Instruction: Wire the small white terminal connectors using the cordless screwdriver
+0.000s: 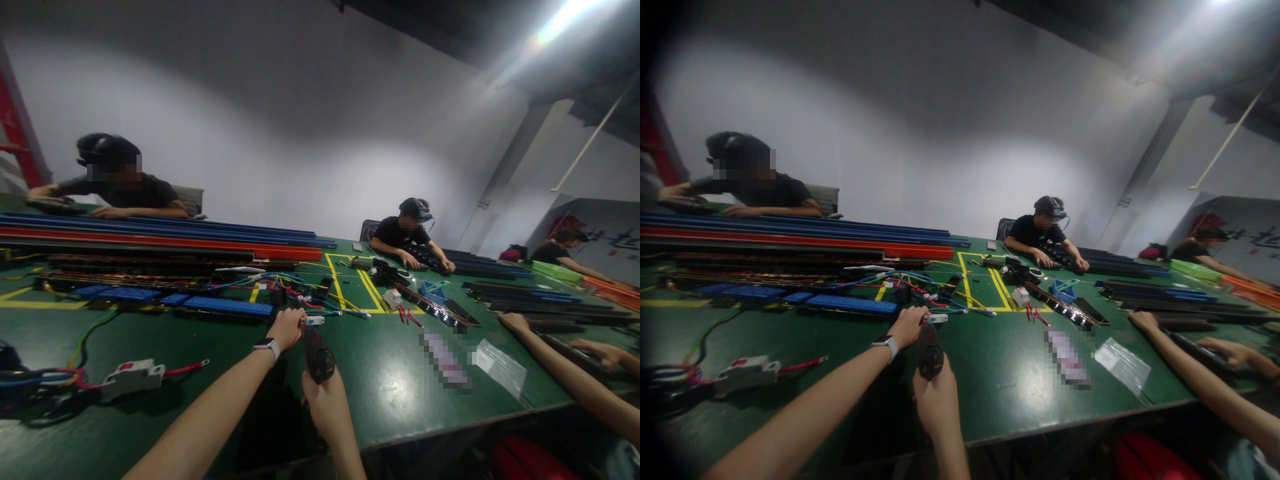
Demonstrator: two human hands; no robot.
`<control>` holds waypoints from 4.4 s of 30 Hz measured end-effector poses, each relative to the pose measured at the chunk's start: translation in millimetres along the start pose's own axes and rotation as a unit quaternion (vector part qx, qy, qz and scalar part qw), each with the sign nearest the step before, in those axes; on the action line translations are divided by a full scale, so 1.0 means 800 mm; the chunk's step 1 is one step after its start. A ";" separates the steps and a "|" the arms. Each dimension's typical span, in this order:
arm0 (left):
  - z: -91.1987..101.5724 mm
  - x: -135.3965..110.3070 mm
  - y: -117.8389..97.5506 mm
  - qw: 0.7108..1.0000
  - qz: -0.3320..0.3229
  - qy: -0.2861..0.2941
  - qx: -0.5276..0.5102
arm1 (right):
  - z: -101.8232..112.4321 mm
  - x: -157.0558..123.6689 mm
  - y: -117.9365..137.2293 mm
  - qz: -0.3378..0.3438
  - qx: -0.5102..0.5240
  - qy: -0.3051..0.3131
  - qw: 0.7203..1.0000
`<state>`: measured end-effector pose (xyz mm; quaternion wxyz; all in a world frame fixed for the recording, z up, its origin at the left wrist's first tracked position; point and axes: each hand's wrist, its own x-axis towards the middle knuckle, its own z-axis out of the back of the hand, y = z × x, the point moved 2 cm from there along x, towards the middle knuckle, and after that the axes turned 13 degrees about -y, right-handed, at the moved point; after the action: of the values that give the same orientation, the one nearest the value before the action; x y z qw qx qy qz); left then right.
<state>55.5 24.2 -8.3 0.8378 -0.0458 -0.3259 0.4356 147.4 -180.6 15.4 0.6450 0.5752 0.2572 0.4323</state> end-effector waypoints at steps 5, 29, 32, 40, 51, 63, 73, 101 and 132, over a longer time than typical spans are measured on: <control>0.000 0.000 -0.001 1.000 0.007 0.008 0.000 | 0.000 0.000 -0.002 0.001 -0.002 -0.001 1.000; 0.007 0.000 -0.006 1.000 0.004 0.018 0.014 | 0.002 0.000 0.005 0.003 0.000 0.001 1.000; 0.007 0.000 -0.006 1.000 0.009 0.020 0.015 | 0.002 0.000 0.003 0.007 -0.004 0.002 1.000; 0.000 0.001 -0.001 1.000 0.006 0.019 0.016 | 0.001 0.000 0.000 0.001 -0.004 -0.001 1.000; 0.003 0.001 -0.003 1.000 0.009 0.024 0.017 | 0.002 -0.002 0.005 -0.001 -0.001 0.001 1.000; 0.004 0.000 -0.004 1.000 0.007 0.021 0.014 | 0.002 -0.002 0.004 -0.003 0.004 -0.005 1.000; 0.002 0.001 -0.003 1.000 0.010 0.023 0.017 | 0.003 -0.001 0.006 0.002 -0.006 -0.004 1.000; 0.002 0.001 -0.003 0.999 0.011 0.029 0.017 | 0.001 0.001 -0.003 0.014 0.004 -0.001 1.000; 0.003 -0.001 0.002 1.000 0.003 -0.002 -0.002 | -0.003 -0.001 0.008 0.000 -0.005 -0.003 1.000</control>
<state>52.6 24.3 -7.3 0.8359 -0.0475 -0.3281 0.4374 143.2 -180.5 20.6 0.6486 0.5730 0.2529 0.4324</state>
